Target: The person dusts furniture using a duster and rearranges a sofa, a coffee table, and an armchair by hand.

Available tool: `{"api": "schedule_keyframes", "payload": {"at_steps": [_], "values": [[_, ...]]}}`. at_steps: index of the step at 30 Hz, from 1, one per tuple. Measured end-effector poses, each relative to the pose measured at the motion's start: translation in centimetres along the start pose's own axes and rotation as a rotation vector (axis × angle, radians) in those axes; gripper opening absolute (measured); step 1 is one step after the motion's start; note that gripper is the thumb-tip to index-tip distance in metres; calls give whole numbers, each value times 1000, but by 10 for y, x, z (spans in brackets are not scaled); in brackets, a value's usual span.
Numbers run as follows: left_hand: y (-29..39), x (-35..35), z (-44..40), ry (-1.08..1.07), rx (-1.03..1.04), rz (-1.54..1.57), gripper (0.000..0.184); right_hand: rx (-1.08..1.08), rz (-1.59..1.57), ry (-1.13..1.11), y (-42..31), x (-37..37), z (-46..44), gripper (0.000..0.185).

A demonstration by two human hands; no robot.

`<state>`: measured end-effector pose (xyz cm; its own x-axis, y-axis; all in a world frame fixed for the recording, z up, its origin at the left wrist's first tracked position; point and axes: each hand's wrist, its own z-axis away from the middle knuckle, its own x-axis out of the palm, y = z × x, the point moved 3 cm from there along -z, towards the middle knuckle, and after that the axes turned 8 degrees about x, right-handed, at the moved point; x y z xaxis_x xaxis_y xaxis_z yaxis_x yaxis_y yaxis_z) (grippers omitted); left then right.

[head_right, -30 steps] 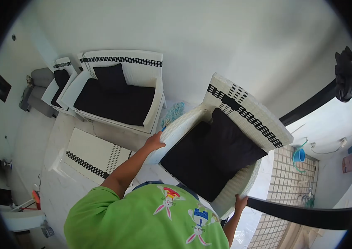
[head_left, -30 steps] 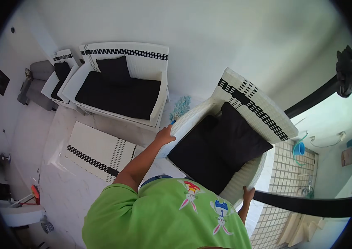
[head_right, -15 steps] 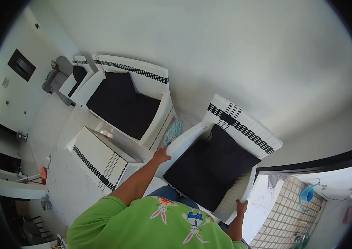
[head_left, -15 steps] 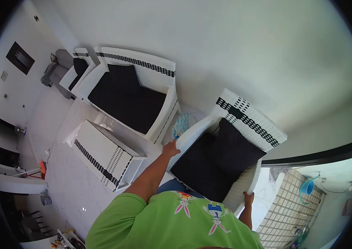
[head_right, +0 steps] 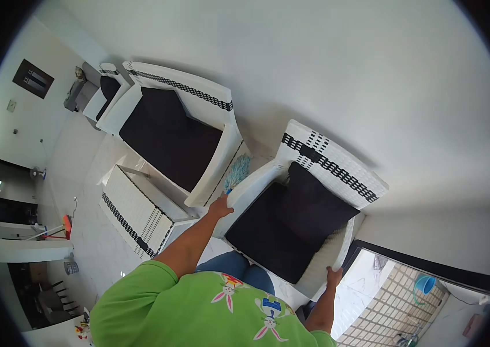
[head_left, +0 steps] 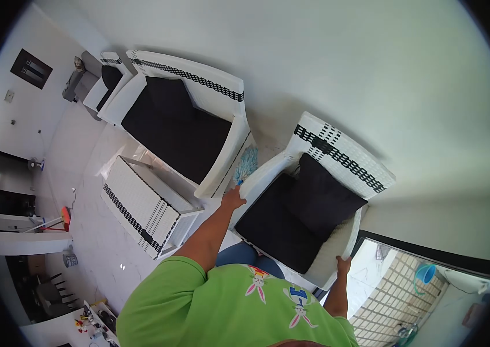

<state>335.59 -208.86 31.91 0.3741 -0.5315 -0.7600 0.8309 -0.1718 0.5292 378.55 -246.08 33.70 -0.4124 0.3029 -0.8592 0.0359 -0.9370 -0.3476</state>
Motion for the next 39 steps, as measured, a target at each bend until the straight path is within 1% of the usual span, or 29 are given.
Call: {"api": "schedule_keyframes", "payload": {"at_steps": [4, 6, 7, 8, 10, 14, 16, 17, 18, 20, 21, 23, 25, 27, 28, 30, 33, 34, 36, 37, 39], "values": [[-12, -12, 2, -22, -16, 37, 69, -29, 63, 10, -23, 0, 14, 66], [-26, -7, 3, -21, -42, 19, 68, -57, -16, -75, -42, 4, 19, 65], [-38, -2, 8, -12, -86, 3, 68, -113, 18, -67, -22, 25, 6, 64], [-48, 1, 12, -9, -100, 10, 68, -25, 63, -63, -35, 22, 27, 64], [-66, 9, 18, -60, -148, -52, 68, -14, 42, -163, -33, 33, 34, 65], [-65, 2, 32, -122, -181, -39, 65, -47, 18, -190, -22, 44, 29, 64], [-57, 1, 29, -122, -179, -77, 63, -58, 40, -144, -29, 34, 32, 62], [-45, -1, 25, -123, -150, -128, 62, -75, 1, -122, -23, 32, 30, 60], [-42, -1, 27, -107, -178, -129, 62, -91, -38, -100, -8, 29, 24, 59], [-30, 3, 28, -181, -130, -172, 61, -62, -127, -150, 2, 26, 5, 57], [-34, -2, 40, -155, -145, -167, 61, -40, -212, -172, 10, 31, -3, 57], [-53, -8, 80, -147, -151, -147, 58, -56, -195, -189, -1, 39, -4, 58], [-70, 3, 127, -164, -153, -131, 57, -37, -185, -177, 10, 38, -8, 58], [-93, 20, 174, -192, -209, -70, 57, 130, -286, -409, 28, 53, -32, 62], [-99, 24, 196, -204, -272, -42, 56, 119, -292, -408, 20, 54, -36, 62], [-117, 41, 232, -236, -375, 23, 58, 134, -184, -370, -6, 65, -37, 63], [-135, 65, 285, -339, -485, 73, 65, 242, 2, -285, -15, 52, -6, 66], [-143, 70, 292, -416, -580, 119, 67, 217, 19, -263, -24, 58, -8, 64], [-139, 77, 312, -376, -690, 268, 57, 140, 65, -268, -50, 66, -6, 62], [-141, 83, 318, -387, -696, 266, 57, 96, 87, -284, -62, 62, 0, 62], [-157, 103, 328, -512, -896, 493, 55, 38, 84, -271, -80, 57, 17, 55]]}}
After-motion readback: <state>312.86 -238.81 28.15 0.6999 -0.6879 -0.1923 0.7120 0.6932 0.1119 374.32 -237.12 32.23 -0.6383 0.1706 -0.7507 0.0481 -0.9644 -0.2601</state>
